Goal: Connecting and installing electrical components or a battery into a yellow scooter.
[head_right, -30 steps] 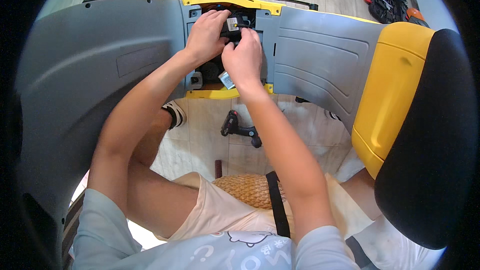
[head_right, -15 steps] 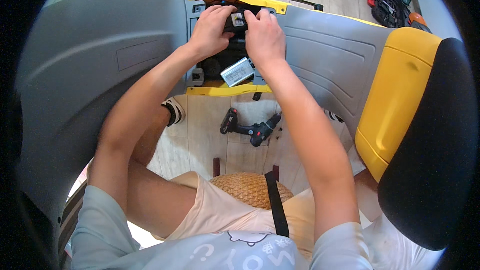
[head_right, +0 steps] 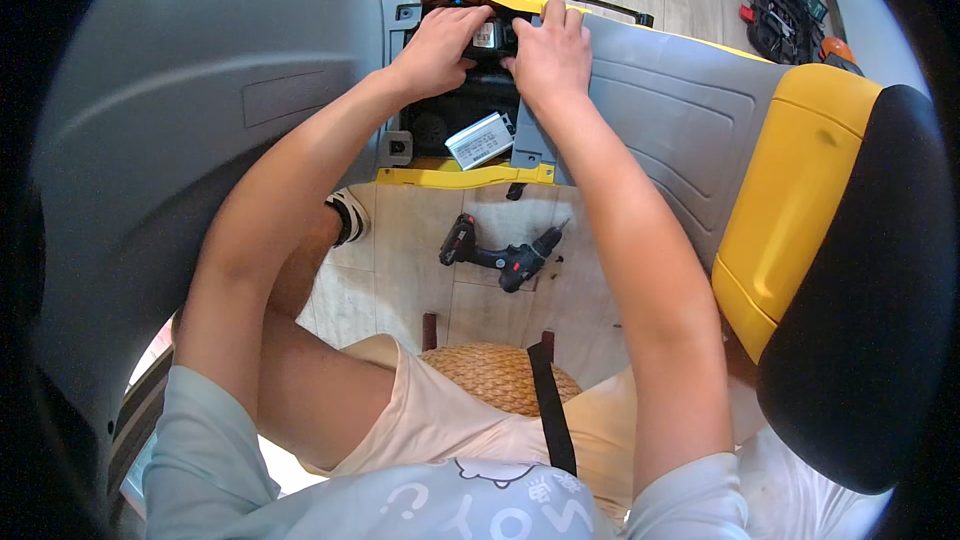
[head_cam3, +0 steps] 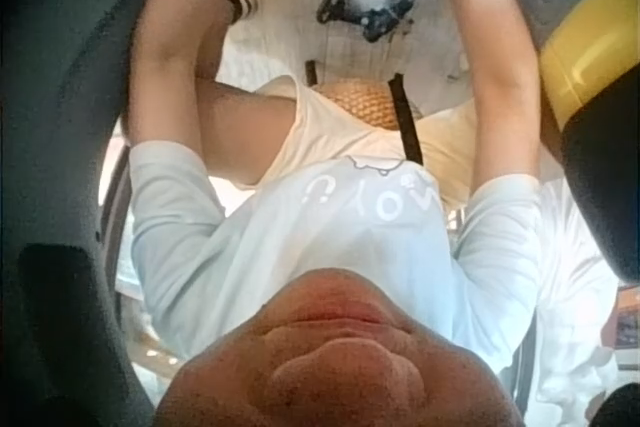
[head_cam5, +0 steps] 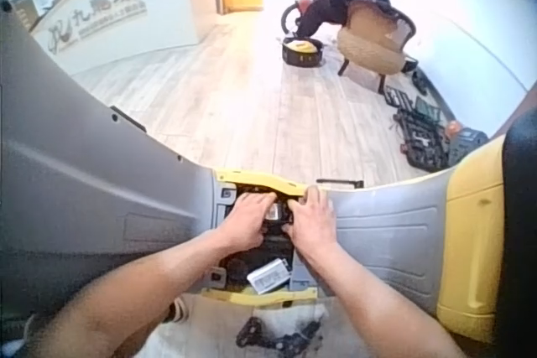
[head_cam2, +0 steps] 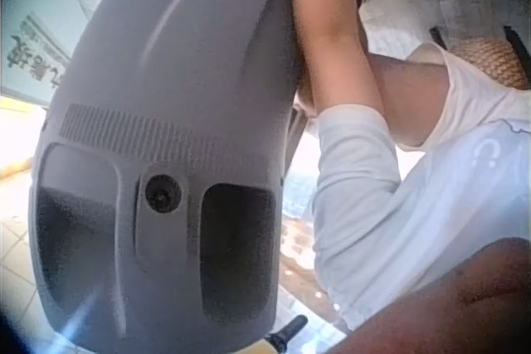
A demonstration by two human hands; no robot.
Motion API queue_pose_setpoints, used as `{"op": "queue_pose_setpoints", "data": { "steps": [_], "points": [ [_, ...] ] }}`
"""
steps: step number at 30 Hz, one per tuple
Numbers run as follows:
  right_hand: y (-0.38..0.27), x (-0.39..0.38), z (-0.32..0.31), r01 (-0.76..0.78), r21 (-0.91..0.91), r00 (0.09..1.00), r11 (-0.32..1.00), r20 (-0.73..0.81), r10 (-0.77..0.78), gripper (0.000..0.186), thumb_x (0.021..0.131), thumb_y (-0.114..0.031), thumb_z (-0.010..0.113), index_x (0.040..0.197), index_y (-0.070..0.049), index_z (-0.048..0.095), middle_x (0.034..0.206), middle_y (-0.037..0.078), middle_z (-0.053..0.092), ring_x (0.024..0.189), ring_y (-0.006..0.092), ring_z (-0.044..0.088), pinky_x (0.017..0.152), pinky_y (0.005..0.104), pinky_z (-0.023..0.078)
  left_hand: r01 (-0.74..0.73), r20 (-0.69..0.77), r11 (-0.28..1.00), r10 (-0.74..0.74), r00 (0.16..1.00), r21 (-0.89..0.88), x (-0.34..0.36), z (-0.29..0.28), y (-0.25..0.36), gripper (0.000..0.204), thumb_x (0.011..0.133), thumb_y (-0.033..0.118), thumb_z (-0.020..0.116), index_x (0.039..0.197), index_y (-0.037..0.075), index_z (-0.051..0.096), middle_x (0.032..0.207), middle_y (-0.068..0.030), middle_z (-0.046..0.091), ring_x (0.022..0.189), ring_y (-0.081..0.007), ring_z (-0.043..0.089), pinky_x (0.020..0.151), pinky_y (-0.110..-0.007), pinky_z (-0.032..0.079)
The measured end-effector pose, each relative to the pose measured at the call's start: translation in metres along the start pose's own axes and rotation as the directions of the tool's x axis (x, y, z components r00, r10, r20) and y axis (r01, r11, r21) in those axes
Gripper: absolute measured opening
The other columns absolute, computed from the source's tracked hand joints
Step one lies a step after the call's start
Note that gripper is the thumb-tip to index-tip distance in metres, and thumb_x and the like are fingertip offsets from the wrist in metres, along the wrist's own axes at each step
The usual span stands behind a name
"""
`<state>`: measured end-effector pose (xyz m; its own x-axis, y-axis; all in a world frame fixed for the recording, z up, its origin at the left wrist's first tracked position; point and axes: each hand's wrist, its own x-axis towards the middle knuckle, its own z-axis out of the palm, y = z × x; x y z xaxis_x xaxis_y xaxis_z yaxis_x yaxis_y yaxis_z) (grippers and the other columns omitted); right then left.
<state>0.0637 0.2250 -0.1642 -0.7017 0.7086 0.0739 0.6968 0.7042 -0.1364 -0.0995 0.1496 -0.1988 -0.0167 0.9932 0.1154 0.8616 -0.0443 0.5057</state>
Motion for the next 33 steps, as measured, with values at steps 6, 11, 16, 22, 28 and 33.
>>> {"op": "queue_pose_setpoints", "data": {
  "steps": [6, 11, 16, 22, 28, 33],
  "points": [
    [0.006, -0.008, 0.009, 0.041, 0.05, 0.994, 0.998, -0.1, -0.036, 0.047, 0.07, -0.026, 0.084, 0.114, -0.021, 0.071, 0.119, 0.008, 0.051, 0.118, 0.0272, 0.047, 0.094, 0.0412, 0.041, -0.067, -0.071, 0.998, 0.067, 0.995, 0.004, 0.002, -0.003, -0.01, 0.073, 0.066, -0.004, 0.073, 0.136, 0.007, 0.052, 0.135, -0.0148, 0.056, 0.13, -0.0326, 0.048, 0.113, -0.043, 0.033],
    [0.004, -0.009, 0.014, 0.037, 0.073, 0.98, 0.997, -0.2, -0.022, 0.041, 0.069, -0.028, 0.084, 0.108, -0.019, 0.075, 0.117, 0.006, 0.052, 0.116, 0.0257, 0.048, 0.093, 0.0404, 0.041, -0.048, 0.012, 0.997, 0.047, 0.999, 0.059, 0.003, -0.002, -0.01, 0.08, 0.066, -0.007, 0.071, 0.141, 0.009, 0.047, 0.14, -0.0155, 0.05, 0.134, -0.0366, 0.041, 0.116, -0.045, 0.03],
    [0.0, -0.01, 0.015, 0.002, 0.082, 0.982, 0.997, -0.191, 0.013, 0.037, 0.068, -0.03, 0.084, 0.103, -0.02, 0.077, 0.117, 0.002, 0.054, 0.115, 0.0236, 0.048, 0.093, 0.0397, 0.041, -0.054, 0.025, 0.98, 0.05, 0.998, 0.193, 0.0, 0.001, -0.007, 0.084, 0.068, -0.005, 0.068, 0.145, 0.01, 0.039, 0.143, -0.0153, 0.044, 0.136, -0.0359, 0.037, 0.12, -0.046, 0.023],
    [0.002, -0.009, 0.016, -0.02, 0.115, 0.979, 0.993, -0.199, 0.043, 0.031, 0.068, -0.028, 0.083, 0.097, -0.019, 0.077, 0.117, 0.0, 0.054, 0.114, 0.0227, 0.048, 0.092, 0.0388, 0.04, -0.04, 0.018, 0.994, 0.038, 0.999, 0.1, 0.003, -0.002, -0.002, 0.076, 0.074, 0.002, 0.074, 0.143, 0.01, 0.043, 0.143, -0.0145, 0.044, 0.137, -0.0351, 0.036, 0.118, -0.047, 0.025],
    [0.002, -0.007, 0.021, 0.012, 0.067, 0.968, 0.998, -0.25, 0.005, 0.028, 0.072, -0.025, 0.079, 0.1, -0.018, 0.075, 0.115, 0.001, 0.053, 0.114, 0.0234, 0.048, 0.094, 0.038, 0.04, -0.047, 0.015, 0.977, 0.045, 0.999, 0.208, 0.005, -0.005, 0.0, 0.076, 0.075, 0.006, 0.076, 0.144, 0.009, 0.043, 0.142, -0.014, 0.048, 0.134, -0.0361, 0.041, 0.115, -0.046, 0.031],
    [0.002, -0.006, 0.018, 0.0, 0.123, 0.976, 0.992, -0.217, 0.026, 0.026, 0.075, -0.021, 0.077, 0.1, -0.016, 0.074, 0.116, 0.002, 0.053, 0.115, 0.0238, 0.047, 0.095, 0.0382, 0.039, 0.004, 0.039, 0.966, -0.015, 0.999, 0.257, 0.008, -0.011, 0.01, 0.071, 0.075, 0.013, 0.078, 0.138, 0.005, 0.046, 0.139, -0.0143, 0.05, 0.128, -0.0342, 0.049, 0.111, -0.042, 0.038]
  ]
}}
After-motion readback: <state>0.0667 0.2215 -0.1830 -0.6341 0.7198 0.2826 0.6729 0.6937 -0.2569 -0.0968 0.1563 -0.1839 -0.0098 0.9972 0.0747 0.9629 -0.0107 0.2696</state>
